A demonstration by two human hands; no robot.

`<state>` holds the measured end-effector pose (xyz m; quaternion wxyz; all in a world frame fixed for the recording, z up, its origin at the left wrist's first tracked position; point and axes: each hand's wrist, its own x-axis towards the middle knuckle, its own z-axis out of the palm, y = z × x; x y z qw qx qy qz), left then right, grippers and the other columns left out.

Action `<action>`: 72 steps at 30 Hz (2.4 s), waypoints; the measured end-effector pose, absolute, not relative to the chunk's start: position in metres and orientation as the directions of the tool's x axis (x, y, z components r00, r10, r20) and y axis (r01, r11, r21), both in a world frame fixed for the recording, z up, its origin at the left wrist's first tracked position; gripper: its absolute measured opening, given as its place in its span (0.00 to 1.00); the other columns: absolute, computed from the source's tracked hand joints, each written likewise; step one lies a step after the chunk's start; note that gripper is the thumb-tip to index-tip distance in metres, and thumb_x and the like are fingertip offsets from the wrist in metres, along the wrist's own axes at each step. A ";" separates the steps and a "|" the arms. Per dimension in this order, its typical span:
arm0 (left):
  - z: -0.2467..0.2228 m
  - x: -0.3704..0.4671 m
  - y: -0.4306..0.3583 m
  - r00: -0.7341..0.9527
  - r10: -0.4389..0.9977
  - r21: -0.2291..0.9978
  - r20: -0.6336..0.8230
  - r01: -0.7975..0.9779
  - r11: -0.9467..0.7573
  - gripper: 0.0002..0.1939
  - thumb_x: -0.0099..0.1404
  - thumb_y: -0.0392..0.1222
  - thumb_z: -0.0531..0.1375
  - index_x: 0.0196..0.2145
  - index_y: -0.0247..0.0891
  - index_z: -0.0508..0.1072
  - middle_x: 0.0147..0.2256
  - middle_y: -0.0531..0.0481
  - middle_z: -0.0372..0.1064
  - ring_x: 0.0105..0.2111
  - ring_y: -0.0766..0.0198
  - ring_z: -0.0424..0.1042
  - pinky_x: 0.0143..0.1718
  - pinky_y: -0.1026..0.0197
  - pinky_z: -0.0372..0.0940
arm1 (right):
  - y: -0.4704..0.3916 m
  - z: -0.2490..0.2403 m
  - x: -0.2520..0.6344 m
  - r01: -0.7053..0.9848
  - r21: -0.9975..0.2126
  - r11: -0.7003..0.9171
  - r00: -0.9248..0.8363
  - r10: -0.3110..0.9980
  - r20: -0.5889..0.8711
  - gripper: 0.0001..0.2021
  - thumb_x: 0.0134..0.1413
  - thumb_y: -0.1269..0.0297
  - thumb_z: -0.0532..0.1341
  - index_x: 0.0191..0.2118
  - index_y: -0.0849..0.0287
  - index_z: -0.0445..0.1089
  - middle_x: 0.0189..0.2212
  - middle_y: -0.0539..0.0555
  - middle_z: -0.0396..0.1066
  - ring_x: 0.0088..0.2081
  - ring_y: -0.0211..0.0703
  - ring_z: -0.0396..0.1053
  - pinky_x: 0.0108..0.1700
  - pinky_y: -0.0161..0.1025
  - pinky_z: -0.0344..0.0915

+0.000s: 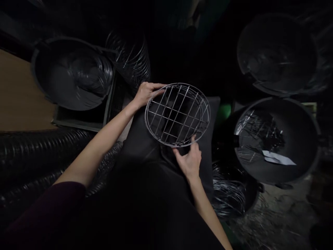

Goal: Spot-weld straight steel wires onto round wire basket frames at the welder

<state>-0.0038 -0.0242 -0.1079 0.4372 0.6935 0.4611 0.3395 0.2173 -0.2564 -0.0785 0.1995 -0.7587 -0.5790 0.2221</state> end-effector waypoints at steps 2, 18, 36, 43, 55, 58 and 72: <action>-0.110 -0.004 -0.024 0.349 0.935 0.940 0.060 0.296 -0.171 0.11 0.61 0.46 0.63 0.42 0.45 0.78 0.41 0.55 0.77 0.46 0.59 0.75 0.52 0.54 0.65 | -0.255 -0.083 0.213 0.761 -0.568 -0.314 0.308 0.945 -0.111 0.45 0.45 0.40 0.62 0.63 0.67 0.56 0.50 0.69 0.64 0.52 0.65 0.63 0.54 0.61 0.59; -0.096 -0.012 -0.019 0.427 0.898 0.906 0.108 0.330 -0.266 0.26 0.65 0.60 0.54 0.48 0.38 0.75 0.44 0.48 0.75 0.46 0.59 0.73 0.52 0.56 0.65 | -0.250 -0.082 0.223 0.652 -0.678 -0.339 0.275 0.939 -0.205 0.41 0.48 0.45 0.63 0.64 0.63 0.55 0.56 0.65 0.62 0.56 0.59 0.62 0.57 0.57 0.60; -0.049 -0.008 -0.015 0.582 0.813 0.881 0.010 0.379 -0.282 0.25 0.62 0.58 0.58 0.50 0.39 0.73 0.47 0.48 0.74 0.50 0.55 0.71 0.55 0.53 0.64 | -0.202 -0.034 0.248 0.236 -0.915 -0.326 0.362 0.904 -0.229 0.25 0.57 0.53 0.60 0.58 0.58 0.66 0.33 0.53 0.73 0.24 0.37 0.64 0.31 0.39 0.68; -0.055 -0.005 -0.018 0.536 0.844 0.883 0.020 0.386 -0.266 0.23 0.63 0.54 0.58 0.50 0.38 0.73 0.49 0.47 0.73 0.51 0.56 0.71 0.55 0.53 0.64 | -0.201 -0.047 0.254 0.280 -0.899 -0.337 0.388 0.896 -0.215 0.25 0.58 0.49 0.59 0.57 0.56 0.66 0.44 0.56 0.71 0.27 0.38 0.67 0.27 0.38 0.68; -0.055 -0.006 -0.014 0.574 0.818 0.793 -0.034 0.514 -0.328 0.19 0.65 0.50 0.57 0.53 0.44 0.71 0.53 0.52 0.70 0.55 0.56 0.68 0.59 0.54 0.60 | -0.210 -0.048 0.242 0.520 -0.808 -0.277 0.340 0.935 -0.102 0.27 0.57 0.53 0.58 0.60 0.59 0.63 0.51 0.59 0.68 0.43 0.46 0.69 0.49 0.48 0.68; -0.067 -0.006 -0.016 0.547 0.837 0.816 0.022 0.473 -0.331 0.22 0.66 0.53 0.56 0.53 0.43 0.71 0.53 0.51 0.70 0.54 0.57 0.69 0.60 0.55 0.60 | -0.215 -0.059 0.232 0.427 -0.835 -0.347 0.401 0.900 -0.169 0.32 0.56 0.53 0.60 0.64 0.57 0.56 0.53 0.58 0.66 0.38 0.43 0.69 0.46 0.46 0.70; -0.077 -0.017 -0.012 0.529 0.848 0.856 -0.030 0.452 -0.251 0.30 0.65 0.60 0.52 0.57 0.38 0.68 0.56 0.50 0.66 0.57 0.55 0.66 0.62 0.55 0.57 | -0.216 -0.070 0.216 0.394 -0.891 -0.225 0.446 0.895 -0.029 0.23 0.58 0.54 0.54 0.55 0.59 0.69 0.41 0.57 0.72 0.40 0.48 0.70 0.48 0.45 0.68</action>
